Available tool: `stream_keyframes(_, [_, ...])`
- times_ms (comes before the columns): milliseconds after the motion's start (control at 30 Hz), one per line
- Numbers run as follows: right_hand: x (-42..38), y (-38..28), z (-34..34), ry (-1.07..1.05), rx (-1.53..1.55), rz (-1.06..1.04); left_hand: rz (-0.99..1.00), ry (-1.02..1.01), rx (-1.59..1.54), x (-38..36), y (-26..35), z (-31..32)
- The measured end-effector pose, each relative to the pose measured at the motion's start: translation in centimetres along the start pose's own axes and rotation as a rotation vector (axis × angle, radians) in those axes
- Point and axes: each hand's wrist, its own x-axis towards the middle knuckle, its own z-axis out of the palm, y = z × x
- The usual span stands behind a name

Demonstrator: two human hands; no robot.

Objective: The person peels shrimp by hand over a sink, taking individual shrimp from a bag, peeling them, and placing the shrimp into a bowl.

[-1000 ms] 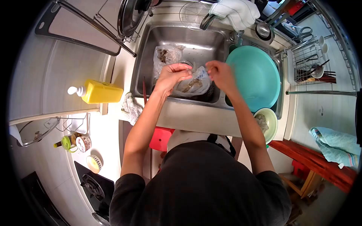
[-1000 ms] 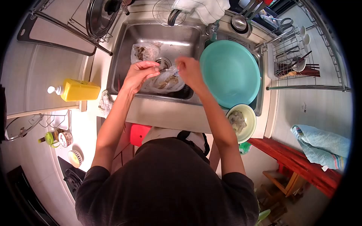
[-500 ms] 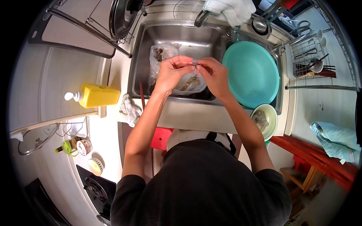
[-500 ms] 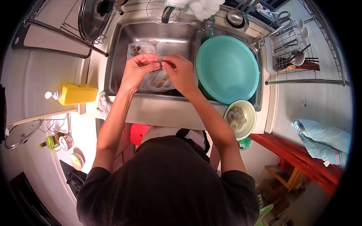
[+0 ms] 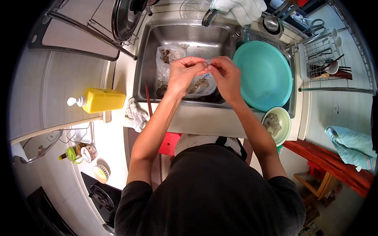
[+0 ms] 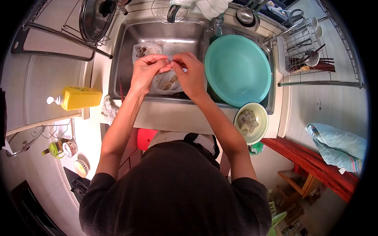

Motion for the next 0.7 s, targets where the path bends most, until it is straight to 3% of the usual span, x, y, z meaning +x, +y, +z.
stream_keyframes(267, [-0.2, 0.2, 0.3, 0.033, -0.036, 0.031, 0.024, 0.012, 0.024, 0.6, -0.4, 0.1])
stream_keyframes(367, [-0.2, 0.3, 0.2, -0.005, 0.1, 0.211, 0.075, -0.006, 0.106, 0.5, 0.2, 0.4])
stream_keyframes(433, [0.1, 0.5, -0.2, -0.039, 0.351, 0.335, 0.106, -0.02, 0.16, 0.4, 0.3, 0.5])
stream_keyframes(700, [1.2, -0.6, -1.3, -0.13, 0.424, 0.442, 0.122, -0.061, 0.254, 1.0, 0.0, 0.1])
